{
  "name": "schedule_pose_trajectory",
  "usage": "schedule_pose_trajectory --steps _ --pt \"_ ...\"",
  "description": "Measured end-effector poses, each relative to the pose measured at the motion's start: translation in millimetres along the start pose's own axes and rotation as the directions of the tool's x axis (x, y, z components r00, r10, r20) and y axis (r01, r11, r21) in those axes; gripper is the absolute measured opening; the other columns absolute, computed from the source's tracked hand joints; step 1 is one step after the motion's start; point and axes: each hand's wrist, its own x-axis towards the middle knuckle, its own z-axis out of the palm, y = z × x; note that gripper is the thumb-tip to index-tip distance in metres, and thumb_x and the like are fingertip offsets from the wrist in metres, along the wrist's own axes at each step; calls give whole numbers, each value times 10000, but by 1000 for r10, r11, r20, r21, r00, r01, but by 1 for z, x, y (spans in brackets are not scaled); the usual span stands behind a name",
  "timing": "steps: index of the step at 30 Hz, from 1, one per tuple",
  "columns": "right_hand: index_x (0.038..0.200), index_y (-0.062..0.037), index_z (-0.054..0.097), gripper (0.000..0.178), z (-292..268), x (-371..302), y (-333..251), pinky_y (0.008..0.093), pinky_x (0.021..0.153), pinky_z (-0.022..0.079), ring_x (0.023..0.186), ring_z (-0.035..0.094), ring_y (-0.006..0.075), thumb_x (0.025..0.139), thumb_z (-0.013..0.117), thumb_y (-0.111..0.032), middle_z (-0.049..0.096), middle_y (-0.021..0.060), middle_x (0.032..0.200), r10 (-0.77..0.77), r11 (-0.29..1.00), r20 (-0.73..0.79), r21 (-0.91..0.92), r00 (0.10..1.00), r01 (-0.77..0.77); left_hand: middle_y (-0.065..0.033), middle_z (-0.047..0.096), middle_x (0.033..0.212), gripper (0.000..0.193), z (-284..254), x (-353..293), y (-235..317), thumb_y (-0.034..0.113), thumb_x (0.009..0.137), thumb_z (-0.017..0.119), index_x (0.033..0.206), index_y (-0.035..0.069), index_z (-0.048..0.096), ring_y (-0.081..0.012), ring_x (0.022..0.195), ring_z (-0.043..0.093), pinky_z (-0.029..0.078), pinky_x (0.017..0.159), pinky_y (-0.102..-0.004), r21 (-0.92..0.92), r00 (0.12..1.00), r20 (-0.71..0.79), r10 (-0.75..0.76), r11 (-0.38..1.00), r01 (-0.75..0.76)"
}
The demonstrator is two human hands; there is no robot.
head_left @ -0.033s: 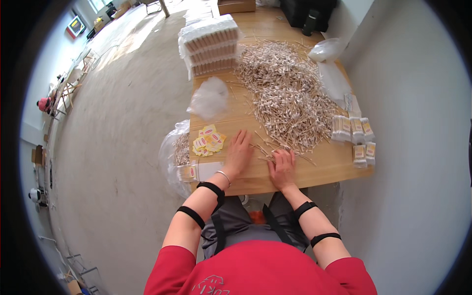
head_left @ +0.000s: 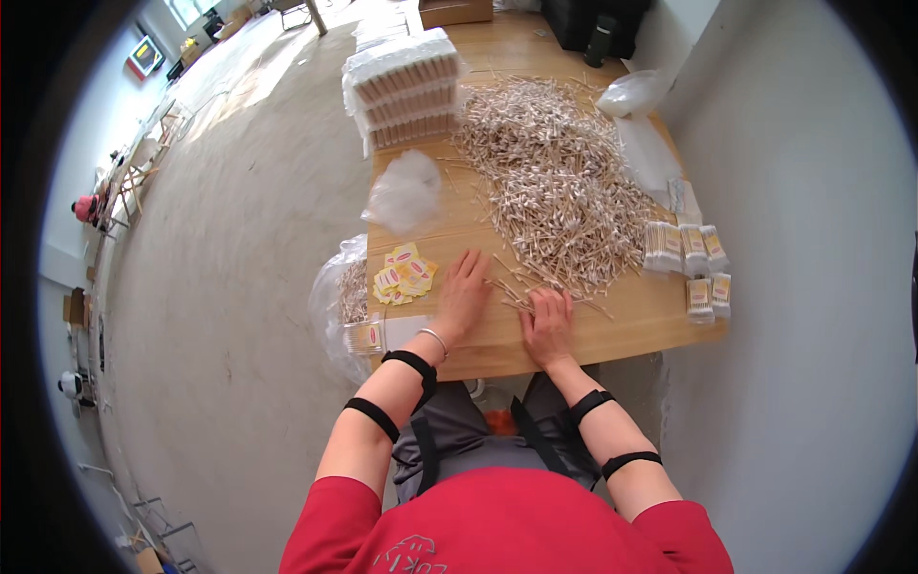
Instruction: Aligning a bundle of cotton swabs and sliding them into a plastic sleeve, then sealing it with a sticker.
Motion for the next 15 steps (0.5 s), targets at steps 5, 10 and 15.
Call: schedule_pose_trajectory --steps 5,10,15 --pt "1004 -103 594 215 0 2 4 473 1081 253 1145 481 224 805 630 -176 567 36 1102 4 1000 -20 -8 1000 -4 -117 501 1323 475 6 19 1 75 788 651 1249 102 541 -324 1271 405 355 1042 -404 1 975 100 198 980 -199" --pt "942 -116 618 156 5 1 10 467 1070 264 1080 498 204 805 633 -189 584 4 1019 26 999 -80 -45 996 -30 -98 622 1091 232 11 14 -2 85 794 648 1025 68 653 -308 1100 523 411 959 -400 -128 984 82 158 981 -147" --pt "859 -133 639 92 5 0 13 442 1041 286 1024 501 196 785 651 -186 587 -26 959 101 983 -140 -137 985 -120 -72 616 857 59 2 -20 -6 117 774 656 810 71 655 -286 908 552 437 813 -397 -77 992 -129 2 997 -12"
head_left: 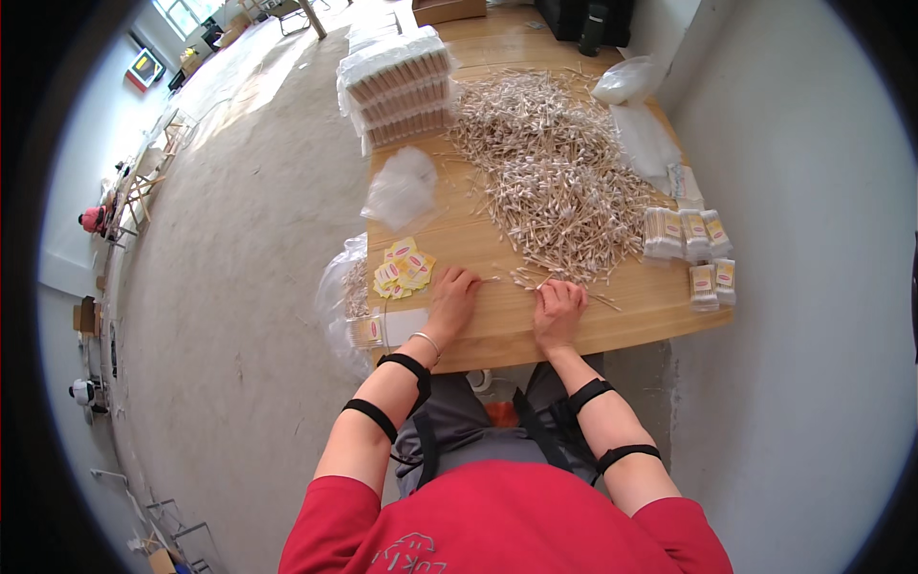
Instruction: Aligning a bundle of cotton swabs and sliding them into a plastic sleeve, then sealing it with a sticker.
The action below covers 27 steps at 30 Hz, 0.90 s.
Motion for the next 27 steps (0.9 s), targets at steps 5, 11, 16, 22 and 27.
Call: schedule_pose_trajectory --steps 5,11,16,22,27 --pt "788 -151 660 49 -1 8 -2 404 960 320 960 499 194 759 667 -190 595 -44 920 101 992 -88 -72 991 -107 -68 601 826 50 -11 -33 5 115 778 662 805 74 655 -287 881 545 429 798 -397 -62 998 62 16 998 -12" --pt "806 -196 685 59 10 14 -25 390 931 326 933 511 189 750 672 -184 612 -62 882 -86 995 71 66 994 81 -123 579 1061 206 0 -50 19 139 778 689 973 85 649 -312 1044 512 389 930 -424 -70 997 67 -47 996 52" --pt "829 -189 691 75 9 -4 -34 383 917 329 945 520 186 758 667 -181 621 -54 897 -106 982 93 168 990 89 -175 456 1318 397 1 -43 20 159 764 719 1128 59 598 -332 1244 411 310 1057 -461 -95 971 -189 -146 987 129" --pt "843 -180 697 80 5 -8 -12 373 911 332 955 519 189 768 674 -192 619 -44 908 -70 983 46 173 996 61 -160 560 1186 323 2 -44 6 101 774 693 1078 22 619 -335 1159 493 349 1036 -449 -124 1000 8 26 992 -25" --pt "838 -181 698 69 -6 -5 -2 372 912 331 950 518 192 774 681 -200 608 -43 910 -51 988 93 151 994 36 -105 642 927 98 2 -45 8 69 774 672 866 39 684 -307 957 581 437 936 -411 -189 996 -85 8 982 -24"
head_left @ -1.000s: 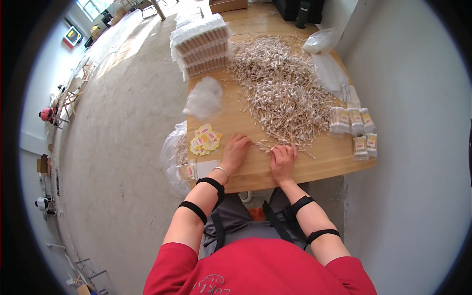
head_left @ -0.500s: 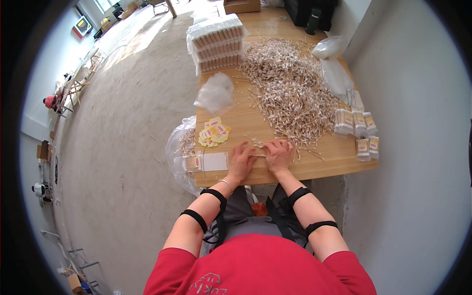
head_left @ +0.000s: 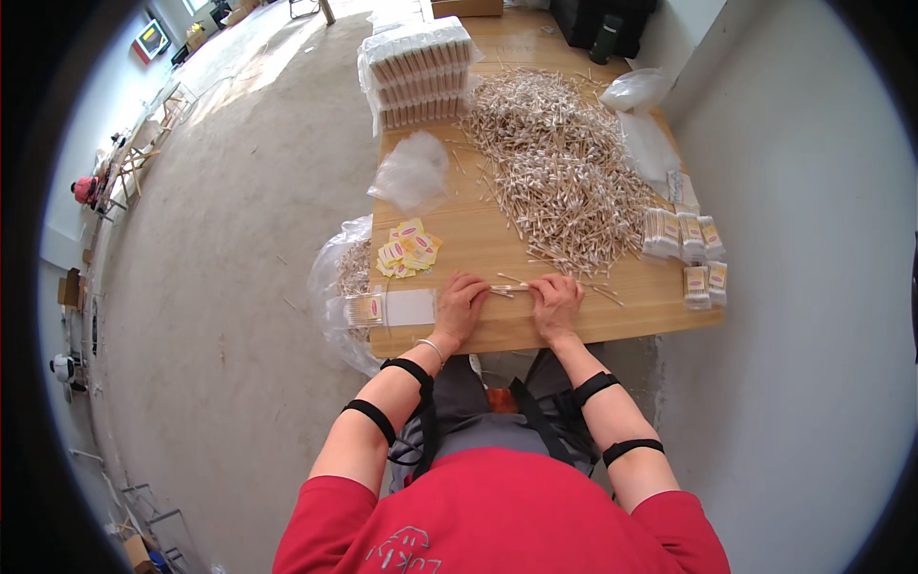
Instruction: Aligning a bundle of cotton swabs and sliding them into a plastic sleeve, then sealing it with a sticker.
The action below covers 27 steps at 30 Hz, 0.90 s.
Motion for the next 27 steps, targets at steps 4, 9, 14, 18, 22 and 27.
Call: schedule_pose_trajectory --steps 4,9,14,18,22,27 --pt "833 -191 697 62 -4 12 8 376 918 330 950 520 193 774 682 -202 601 -48 917 88 986 -48 -135 995 -94 -95 636 894 87 -3 0 2 68 774 672 857 46 684 -297 922 575 440 920 -403 -3 1000 12 0 1000 0" --pt "834 -201 696 60 -5 19 21 385 926 335 959 521 196 778 678 -209 603 -52 928 115 980 -70 -155 991 -124 -100 604 863 69 -1 0 6 37 761 669 828 48 659 -314 894 556 451 863 -392 20 999 -30 23 1000 -23" --pt "853 -199 692 70 -7 24 27 392 910 354 974 522 198 794 666 -224 607 -52 940 165 956 -68 -233 984 -177 -107 586 860 83 -2 0 9 17 745 667 817 46 638 -329 899 549 457 845 -401 9 999 -28 -20 1000 20" --pt "865 -199 693 80 -6 25 27 393 900 358 979 519 198 794 664 -223 605 -51 949 170 948 -83 -258 982 -186 -107 581 853 81 -1 1 9 16 737 669 800 46 628 -330 898 549 452 877 -413 17 999 -23 -26 1000 26" --pt "850 -200 682 68 -4 26 18 386 877 360 959 512 203 808 641 -236 586 -39 915 149 932 -68 -323 986 -163 -105 579 849 77 -2 1 8 23 738 670 794 54 627 -330 896 548 438 922 -421 26 1000 -17 0 1000 0" --pt "828 -204 669 64 18 27 -6 375 861 357 936 510 205 810 619 -240 570 -27 882 47 952 -37 -300 998 -56 -87 578 853 66 -4 2 9 47 740 681 789 66 641 -319 917 546 418 958 -437 42 999 43 34 998 -35"
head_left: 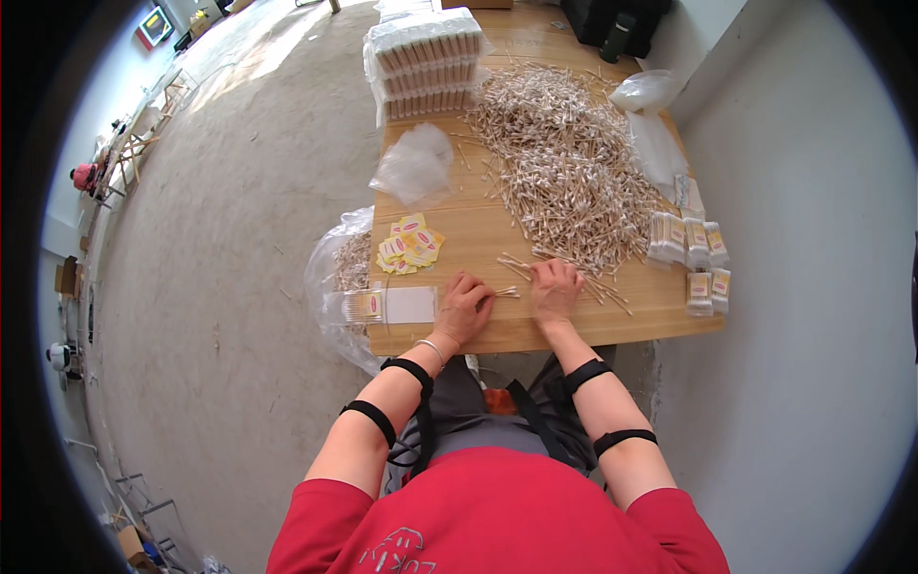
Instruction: Aligning a bundle of cotton swabs and sliding them into a plastic sleeve, then sealing it with a sticker.
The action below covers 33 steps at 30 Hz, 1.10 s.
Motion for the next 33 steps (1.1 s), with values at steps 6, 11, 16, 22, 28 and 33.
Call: schedule_pose_trajectory --steps 6,11,16,22,28,33 --pt "879 -202 684 103 3 -8 -36 368 860 358 941 514 203 792 628 -209 582 -31 895 -142 979 92 159 986 126 -130 550 1138 395 0 -2 5 109 726 715 1103 100 599 -359 1118 479 365 1017 -449 36 995 -27 -99 994 100" --pt "1082 -142 627 311 -1 -17 -21 418 913 368 1043 505 256 772 635 -118 561 43 1079 -21 904 79 427 997 -15 -152 503 1270 540 1 3 7 169 744 712 1235 62 514 -348 1240 420 304 1083 -455 110 999 23 -30 994 28" --pt "1123 -115 594 350 -40 -27 28 429 920 384 1098 478 281 776 630 -92 528 68 1147 169 976 -13 141 986 -165 -135 514 1286 493 0 -4 -3 178 779 687 1228 50 527 -305 1272 417 279 1111 -456 68 988 155 25 997 -36" --pt "1007 -104 645 226 -30 -29 48 409 869 417 1015 498 277 782 646 -105 555 62 1025 227 972 -2 70 974 -226 -109 575 1212 333 2 -2 -4 126 809 658 1131 56 605 -290 1225 473 321 1089 -442 4 985 157 74 997 -75" --pt "865 -112 688 88 -12 -9 13 372 803 446 910 524 272 794 637 -99 566 54 887 64 971 11 230 998 -65 -105 625 1121 236 4 -3 -3 98 818 654 1050 54 646 -287 1146 538 376 1051 -427 -14 992 85 93 996 -92" --pt "886 -103 681 129 -14 6 2 379 817 442 931 516 277 758 669 -89 576 61 920 36 953 22 300 999 -40 -120 642 1064 172 5 -2 -3 86 825 650 990 40 660 -299 1087 573 398 1030 -432 -60 995 41 86 995 -83"
